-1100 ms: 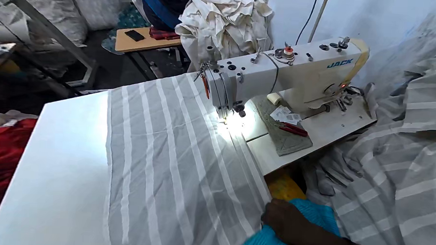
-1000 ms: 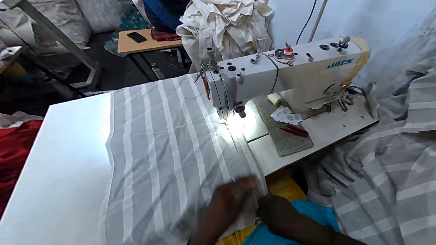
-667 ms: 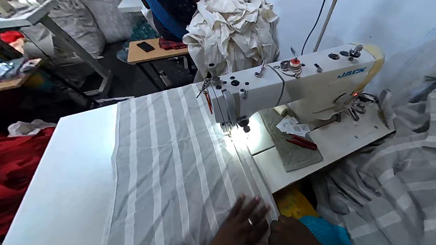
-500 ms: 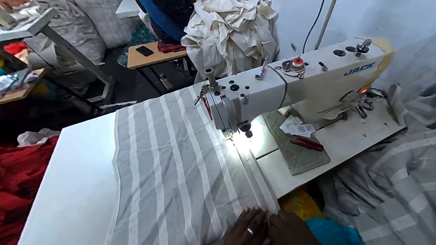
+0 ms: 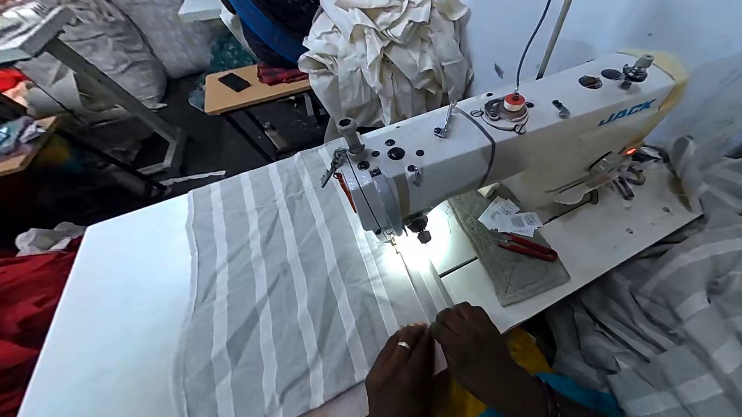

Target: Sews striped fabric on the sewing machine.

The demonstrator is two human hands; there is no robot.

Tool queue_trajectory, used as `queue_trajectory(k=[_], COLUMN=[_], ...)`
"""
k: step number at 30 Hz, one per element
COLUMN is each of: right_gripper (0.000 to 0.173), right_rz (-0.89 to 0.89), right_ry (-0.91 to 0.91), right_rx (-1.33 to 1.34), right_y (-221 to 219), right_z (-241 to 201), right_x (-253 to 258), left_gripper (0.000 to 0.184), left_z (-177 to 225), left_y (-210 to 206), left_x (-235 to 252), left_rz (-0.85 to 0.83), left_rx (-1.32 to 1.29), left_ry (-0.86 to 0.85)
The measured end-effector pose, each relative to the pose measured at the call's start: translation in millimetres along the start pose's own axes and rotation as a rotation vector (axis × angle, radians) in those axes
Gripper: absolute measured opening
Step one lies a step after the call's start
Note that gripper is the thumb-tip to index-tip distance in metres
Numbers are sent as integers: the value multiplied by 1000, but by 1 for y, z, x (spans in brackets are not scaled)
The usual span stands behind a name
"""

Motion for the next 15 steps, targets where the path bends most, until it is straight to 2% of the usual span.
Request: queue_trajectory(k=[4, 9, 15], right_gripper=[16, 13, 11], right_rz=[76, 119, 62], right_ry=[-14, -17, -61], right_rx=[-27, -4, 6], right_y=[-20, -32, -37], right_z=[5, 15, 25], right_x=[24, 56, 97], left_gripper=[21, 21, 15], left_z=[-19, -41, -70], left_y=[-5, -11, -19], left_x=[24, 56, 90], left_rz=[11, 24, 32], left_rx=[50, 118, 69], left_ry=[28, -15, -32])
Point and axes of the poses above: each hand's wrist, its own x-axis towards the middle knuckle, its own y-axis out of the back of the hand, z = x × y, the point moved 1 cm from there along x, towards the middle knuckle, and after that the axes turned 8 degrees about -x, right-handed, at the moved point
